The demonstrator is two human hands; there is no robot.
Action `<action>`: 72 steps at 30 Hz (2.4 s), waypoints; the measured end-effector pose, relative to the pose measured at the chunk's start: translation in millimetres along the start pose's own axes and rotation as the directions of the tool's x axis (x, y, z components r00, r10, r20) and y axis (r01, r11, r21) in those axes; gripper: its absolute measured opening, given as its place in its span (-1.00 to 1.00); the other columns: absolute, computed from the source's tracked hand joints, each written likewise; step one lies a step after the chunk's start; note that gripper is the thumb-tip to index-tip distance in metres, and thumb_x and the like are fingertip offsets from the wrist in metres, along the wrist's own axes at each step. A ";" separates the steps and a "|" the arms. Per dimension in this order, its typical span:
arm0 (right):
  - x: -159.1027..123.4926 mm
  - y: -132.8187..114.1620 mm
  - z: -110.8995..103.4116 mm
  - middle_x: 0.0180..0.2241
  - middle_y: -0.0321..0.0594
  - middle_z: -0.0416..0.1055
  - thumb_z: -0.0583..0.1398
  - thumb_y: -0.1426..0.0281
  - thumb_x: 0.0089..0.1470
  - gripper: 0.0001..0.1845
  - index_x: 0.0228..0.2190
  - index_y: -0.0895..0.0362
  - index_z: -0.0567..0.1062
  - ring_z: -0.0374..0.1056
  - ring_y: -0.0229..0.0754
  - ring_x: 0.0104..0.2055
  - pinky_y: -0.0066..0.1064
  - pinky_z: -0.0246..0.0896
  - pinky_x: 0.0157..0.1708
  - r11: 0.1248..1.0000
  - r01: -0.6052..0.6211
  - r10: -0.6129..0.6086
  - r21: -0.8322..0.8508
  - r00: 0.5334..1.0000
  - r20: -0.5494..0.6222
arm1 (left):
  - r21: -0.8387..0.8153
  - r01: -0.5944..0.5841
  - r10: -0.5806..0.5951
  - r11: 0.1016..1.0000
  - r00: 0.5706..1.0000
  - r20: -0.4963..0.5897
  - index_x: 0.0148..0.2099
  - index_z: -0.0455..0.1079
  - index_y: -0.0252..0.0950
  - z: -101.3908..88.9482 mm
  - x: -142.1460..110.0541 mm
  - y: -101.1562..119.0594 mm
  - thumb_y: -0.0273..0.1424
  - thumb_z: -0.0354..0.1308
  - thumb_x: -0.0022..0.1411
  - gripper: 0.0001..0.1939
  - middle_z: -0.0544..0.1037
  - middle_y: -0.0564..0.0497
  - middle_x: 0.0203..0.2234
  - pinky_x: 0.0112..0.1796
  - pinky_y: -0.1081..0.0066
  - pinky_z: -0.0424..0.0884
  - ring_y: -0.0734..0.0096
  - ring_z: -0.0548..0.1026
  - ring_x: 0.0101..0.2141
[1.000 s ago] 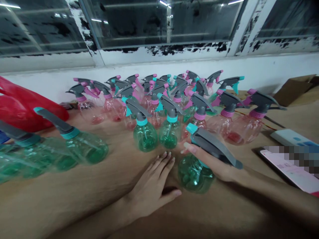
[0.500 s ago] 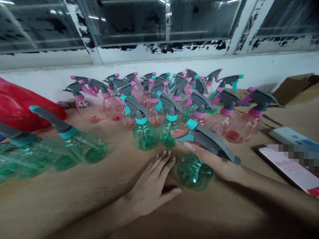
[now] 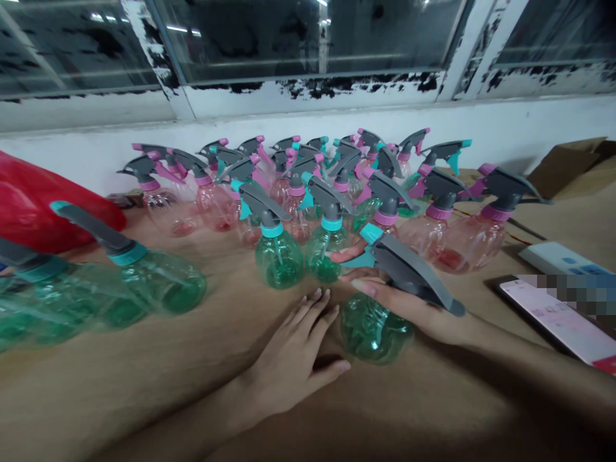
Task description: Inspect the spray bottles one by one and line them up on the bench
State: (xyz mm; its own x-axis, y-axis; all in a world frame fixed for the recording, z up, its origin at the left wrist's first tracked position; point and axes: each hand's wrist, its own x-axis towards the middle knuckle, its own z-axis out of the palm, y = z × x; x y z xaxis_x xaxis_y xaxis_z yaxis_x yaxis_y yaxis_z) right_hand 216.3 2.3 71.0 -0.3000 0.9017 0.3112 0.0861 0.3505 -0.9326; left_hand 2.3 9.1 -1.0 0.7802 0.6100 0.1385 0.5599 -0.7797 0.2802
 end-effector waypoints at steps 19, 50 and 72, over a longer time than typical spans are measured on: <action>-2.3 14.8 -4.1 -0.32 -0.27 0.46 0.15 0.32 0.17 -0.63 0.04 -0.04 0.39 0.41 -0.18 -0.29 -0.28 0.33 -0.17 0.998 -0.009 0.009 -0.061 1.000 0.005 | 0.070 -0.005 0.002 0.998 0.999 0.042 0.31 0.04 -0.44 1.2 0.0 -0.7 0.02 -0.03 0.33 -0.25 0.03 -0.25 0.30 0.20 0.10 0.01 0.08 -0.05 0.28; -0.4 16.1 -3.4 -0.47 -0.33 0.37 0.18 0.27 0.14 -0.62 0.02 -0.05 0.40 0.29 -0.21 -0.47 -0.25 0.28 -0.25 0.998 -0.031 0.029 -0.052 0.999 -0.024 | 0.135 -0.024 0.017 0.991 0.998 0.053 0.28 0.12 -0.43 0.3 0.4 0.3 0.03 -0.05 0.34 -0.29 0.05 -0.24 0.29 0.19 0.07 0.04 0.07 -0.07 0.29; -6.1 4.3 -0.5 -0.47 -0.27 0.42 0.16 0.11 0.11 -0.75 -0.41 0.01 0.46 0.38 -0.10 -0.35 -0.22 0.30 -0.36 0.966 -0.059 0.003 -0.252 0.976 -0.218 | 0.110 0.012 -0.018 0.994 0.998 0.055 0.29 0.11 -0.38 0.5 0.4 0.3 0.04 -0.04 0.33 -0.29 0.08 -0.19 0.29 0.19 0.07 0.05 0.05 -0.04 0.28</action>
State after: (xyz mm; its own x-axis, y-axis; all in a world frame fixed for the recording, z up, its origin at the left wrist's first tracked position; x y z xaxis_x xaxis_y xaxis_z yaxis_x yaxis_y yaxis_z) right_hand 219.0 -1.5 65.2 -0.0857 0.9362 0.3409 0.3405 0.3491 -0.8731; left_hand 2.9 9.1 -1.3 0.7840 0.6155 0.0808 0.5966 -0.7831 0.1757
